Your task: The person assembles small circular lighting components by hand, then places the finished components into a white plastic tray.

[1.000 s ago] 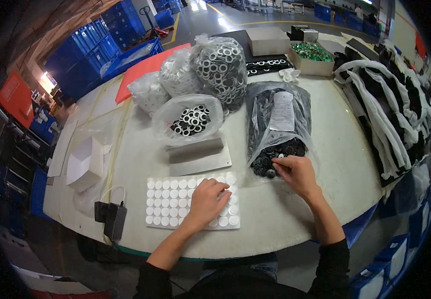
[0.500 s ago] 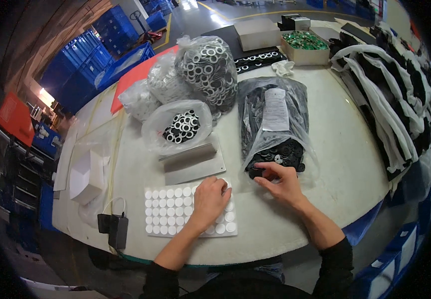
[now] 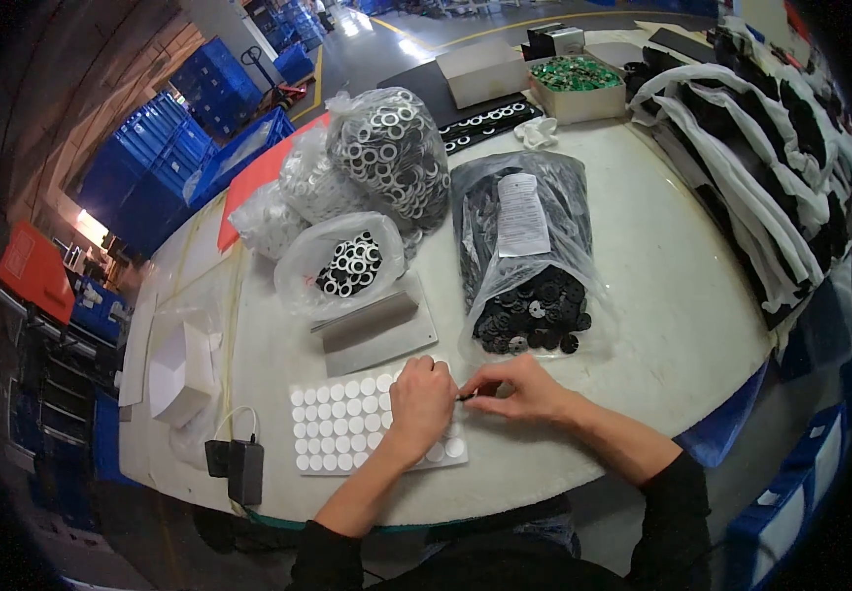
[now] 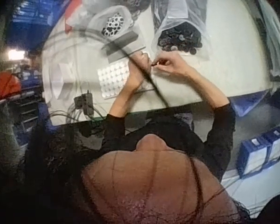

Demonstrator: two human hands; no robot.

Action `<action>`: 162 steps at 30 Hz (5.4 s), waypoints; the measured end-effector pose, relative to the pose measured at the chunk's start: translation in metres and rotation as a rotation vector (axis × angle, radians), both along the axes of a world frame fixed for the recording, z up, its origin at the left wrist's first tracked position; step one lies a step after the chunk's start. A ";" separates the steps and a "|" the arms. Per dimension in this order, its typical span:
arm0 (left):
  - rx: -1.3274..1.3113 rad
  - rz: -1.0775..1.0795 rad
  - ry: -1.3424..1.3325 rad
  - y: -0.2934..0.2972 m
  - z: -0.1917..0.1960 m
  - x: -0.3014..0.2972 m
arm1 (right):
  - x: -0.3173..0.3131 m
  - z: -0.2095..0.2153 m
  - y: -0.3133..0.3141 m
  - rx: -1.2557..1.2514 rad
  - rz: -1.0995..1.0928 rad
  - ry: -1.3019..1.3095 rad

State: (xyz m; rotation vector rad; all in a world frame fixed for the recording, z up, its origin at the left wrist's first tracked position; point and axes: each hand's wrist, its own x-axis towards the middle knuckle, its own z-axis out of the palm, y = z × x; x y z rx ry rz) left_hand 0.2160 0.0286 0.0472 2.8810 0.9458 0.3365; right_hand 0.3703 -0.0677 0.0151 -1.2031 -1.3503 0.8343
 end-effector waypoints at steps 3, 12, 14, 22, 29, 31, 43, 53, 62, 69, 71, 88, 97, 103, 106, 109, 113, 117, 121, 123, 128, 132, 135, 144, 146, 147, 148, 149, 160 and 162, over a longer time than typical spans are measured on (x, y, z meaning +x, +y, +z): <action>-0.035 -0.048 -0.018 0.002 -0.005 -0.003 | -0.002 0.001 0.001 0.166 0.111 -0.205; -0.090 -0.112 -0.204 0.025 -0.019 -0.011 | 0.001 0.003 -0.002 -0.037 0.242 -0.105; -0.253 -0.074 -0.224 0.027 -0.014 -0.010 | 0.000 0.000 -0.001 -0.032 0.251 -0.114; -0.507 -0.020 -0.221 0.034 0.002 -0.012 | 0.000 0.001 -0.002 -0.028 0.314 -0.269; -0.118 -0.173 -0.115 0.031 -0.007 -0.008 | -0.001 0.000 0.000 -0.018 0.324 -0.312; -0.083 -0.185 -0.095 0.028 -0.007 -0.006 | 0.001 0.001 -0.001 -0.018 0.315 -0.300; -1.133 0.355 -0.616 0.070 0.008 -0.044 | -0.007 -0.007 0.002 -0.096 0.179 -0.195; -1.088 0.090 -0.928 -0.004 0.008 -0.018 | -0.010 -0.005 0.003 -0.370 -0.072 0.473; -1.137 0.054 -0.933 -0.007 -0.014 -0.019 | -0.012 -0.003 0.002 -0.336 -0.017 0.579; -1.094 0.152 -0.882 -0.010 -0.008 -0.020 | -0.013 0.006 0.000 -0.297 -0.005 0.492; -1.138 0.160 -0.911 -0.010 -0.008 -0.020 | -0.012 0.002 0.000 -0.305 -0.019 0.481; -1.318 0.103 -0.875 -0.013 -0.012 -0.023 | -0.015 0.004 -0.005 -0.084 -0.206 0.062; -1.157 0.019 -0.752 -0.011 -0.012 -0.026 | -0.008 0.001 -0.004 -0.026 -0.147 -0.042; -1.324 -0.016 -0.770 -0.007 -0.005 -0.027 | -0.002 0.003 -0.004 -0.217 -0.028 0.176; -1.205 -0.017 -0.701 -0.005 -0.016 -0.032 | -0.005 0.006 -0.003 -0.197 0.001 0.131; -1.264 0.033 -0.697 -0.004 -0.009 -0.027 | -0.006 0.007 -0.005 -0.167 -0.025 0.056; -1.366 0.078 -0.866 -0.014 -0.013 -0.019 | -0.010 0.002 -0.003 -0.222 -0.142 0.280; -1.257 0.060 -0.851 -0.016 -0.018 -0.020 | -0.009 0.000 -0.003 -0.183 -0.156 0.185; -1.061 0.051 -0.488 -0.013 -0.010 -0.026 | -0.004 0.010 -0.003 -0.080 -0.088 -0.060; -1.023 0.016 -0.427 -0.015 -0.002 -0.024 | -0.001 0.011 -0.001 -0.114 0.020 -0.198; -1.125 0.027 -0.459 -0.012 -0.006 -0.029 | -0.003 0.009 -0.003 -0.200 0.087 0.020; -1.408 0.136 -0.635 -0.008 -0.007 -0.028 | -0.004 -0.003 0.001 -0.230 0.171 0.385; -1.478 0.115 -0.688 -0.014 -0.008 -0.028 | -0.005 -0.002 0.000 -0.204 0.143 0.473; -1.303 -0.040 -0.724 -0.015 -0.008 -0.034 | -0.007 -0.010 -0.001 -0.046 0.058 0.261; -1.339 -0.043 -0.664 -0.013 -0.004 -0.034 | -0.010 -0.005 -0.002 -0.035 0.014 0.225; -1.336 -0.046 -0.667 -0.014 -0.002 -0.032 | -0.011 -0.002 -0.001 -0.024 -0.026 0.188; -1.357 -0.022 -0.710 -0.015 0.000 -0.031 | -0.011 -0.001 -0.001 -0.021 -0.025 0.185; -1.378 0.002 -0.753 -0.017 0.001 -0.030 | -0.011 0.000 0.000 -0.088 -0.001 0.316; -1.230 0.046 -0.880 -0.024 -0.010 -0.026 | -0.014 -0.006 -0.001 -0.057 0.067 0.395; -1.239 0.042 -0.878 -0.024 -0.012 -0.025 | -0.014 -0.009 0.000 -0.082 0.048 0.388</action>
